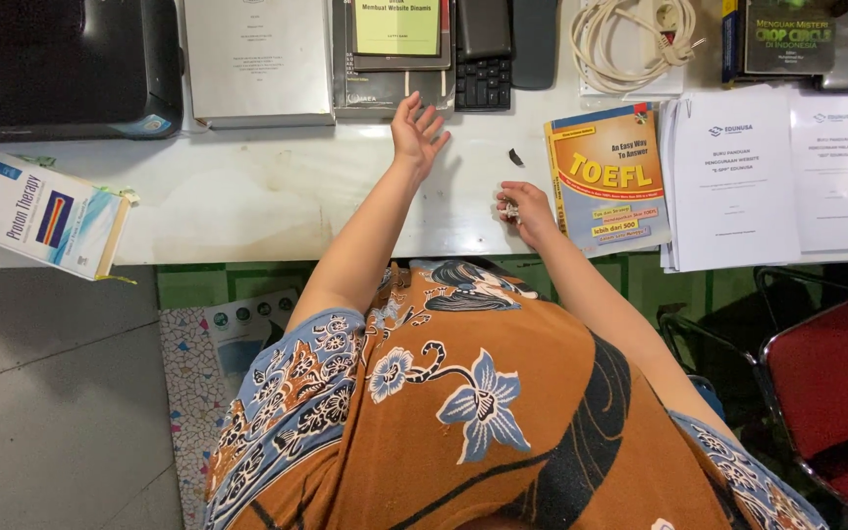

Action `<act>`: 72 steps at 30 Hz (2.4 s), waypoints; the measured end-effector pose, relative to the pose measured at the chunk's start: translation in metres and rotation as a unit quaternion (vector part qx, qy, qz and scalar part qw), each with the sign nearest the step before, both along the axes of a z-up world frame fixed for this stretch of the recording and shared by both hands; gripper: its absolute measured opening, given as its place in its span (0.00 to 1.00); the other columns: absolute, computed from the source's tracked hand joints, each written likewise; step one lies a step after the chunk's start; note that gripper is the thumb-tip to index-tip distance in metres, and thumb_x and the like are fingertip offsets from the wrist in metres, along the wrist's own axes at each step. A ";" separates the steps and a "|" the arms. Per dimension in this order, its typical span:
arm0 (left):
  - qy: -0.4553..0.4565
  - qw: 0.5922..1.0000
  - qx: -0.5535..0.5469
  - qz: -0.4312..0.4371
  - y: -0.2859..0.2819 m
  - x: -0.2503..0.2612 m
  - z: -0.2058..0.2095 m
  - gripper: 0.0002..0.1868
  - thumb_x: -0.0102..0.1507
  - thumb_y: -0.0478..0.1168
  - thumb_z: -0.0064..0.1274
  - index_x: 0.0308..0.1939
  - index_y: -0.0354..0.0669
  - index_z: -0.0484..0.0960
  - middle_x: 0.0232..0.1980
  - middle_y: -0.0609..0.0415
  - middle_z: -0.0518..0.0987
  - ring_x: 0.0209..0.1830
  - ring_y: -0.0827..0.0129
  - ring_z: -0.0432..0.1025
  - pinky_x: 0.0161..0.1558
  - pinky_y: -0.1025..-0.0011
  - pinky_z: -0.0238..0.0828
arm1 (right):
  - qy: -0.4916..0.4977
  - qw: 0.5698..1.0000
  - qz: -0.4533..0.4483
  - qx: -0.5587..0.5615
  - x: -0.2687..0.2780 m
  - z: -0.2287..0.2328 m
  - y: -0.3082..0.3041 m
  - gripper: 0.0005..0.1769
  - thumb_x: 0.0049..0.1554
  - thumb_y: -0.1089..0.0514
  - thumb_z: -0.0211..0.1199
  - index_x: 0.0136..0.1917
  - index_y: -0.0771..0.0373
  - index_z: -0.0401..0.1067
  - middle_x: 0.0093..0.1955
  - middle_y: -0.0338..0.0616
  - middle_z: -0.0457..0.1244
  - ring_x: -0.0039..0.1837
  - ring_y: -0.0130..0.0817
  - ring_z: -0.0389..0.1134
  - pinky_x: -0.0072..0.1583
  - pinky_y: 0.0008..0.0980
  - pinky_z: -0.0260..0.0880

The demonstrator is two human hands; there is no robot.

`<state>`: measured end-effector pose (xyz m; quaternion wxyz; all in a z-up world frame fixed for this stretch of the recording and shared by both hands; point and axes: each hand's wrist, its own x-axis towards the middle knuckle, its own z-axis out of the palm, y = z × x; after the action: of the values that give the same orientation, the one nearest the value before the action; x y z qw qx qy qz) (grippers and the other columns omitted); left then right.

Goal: The person puts a cover onto a calculator, sets it aside, and uses an eraser to rub marks off several books on the desk.

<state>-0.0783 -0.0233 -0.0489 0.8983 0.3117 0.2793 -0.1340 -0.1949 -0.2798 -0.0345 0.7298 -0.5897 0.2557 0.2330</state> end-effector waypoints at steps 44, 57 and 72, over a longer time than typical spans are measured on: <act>0.052 0.988 0.144 0.023 -0.063 -0.138 -0.010 0.38 0.64 0.53 0.46 0.75 0.43 0.62 0.78 0.45 0.62 0.77 0.50 0.58 0.71 0.53 0.60 | -0.361 0.742 0.414 -0.385 0.051 -0.014 -0.033 0.32 0.54 0.72 0.49 0.71 0.61 0.65 0.72 0.57 0.56 0.70 0.58 0.61 0.69 0.44 0.63; 0.080 0.968 0.222 0.087 -0.010 -0.149 0.000 0.32 0.63 0.46 0.47 0.72 0.42 0.67 0.74 0.45 0.66 0.73 0.54 0.63 0.66 0.58 0.67 | -0.400 0.766 0.397 -0.308 0.042 0.018 0.020 0.12 0.58 0.67 0.57 0.56 0.66 0.74 0.51 0.54 0.66 0.53 0.50 0.69 0.57 0.41 0.70; 0.093 0.923 0.320 0.192 0.079 -0.160 0.017 0.22 0.57 0.40 0.68 0.52 0.35 0.83 0.36 0.59 0.80 0.34 0.77 0.68 0.39 0.76 0.69 | -0.365 0.771 0.424 -0.303 0.022 0.022 0.116 0.10 0.60 0.68 0.56 0.54 0.67 0.75 0.49 0.53 0.65 0.50 0.46 0.69 0.55 0.40 0.70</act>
<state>-0.2386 0.0562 -0.0320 0.7292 0.5093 0.4438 0.1090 -0.1727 -0.1637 -0.0127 0.3785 -0.8697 -0.2485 0.1968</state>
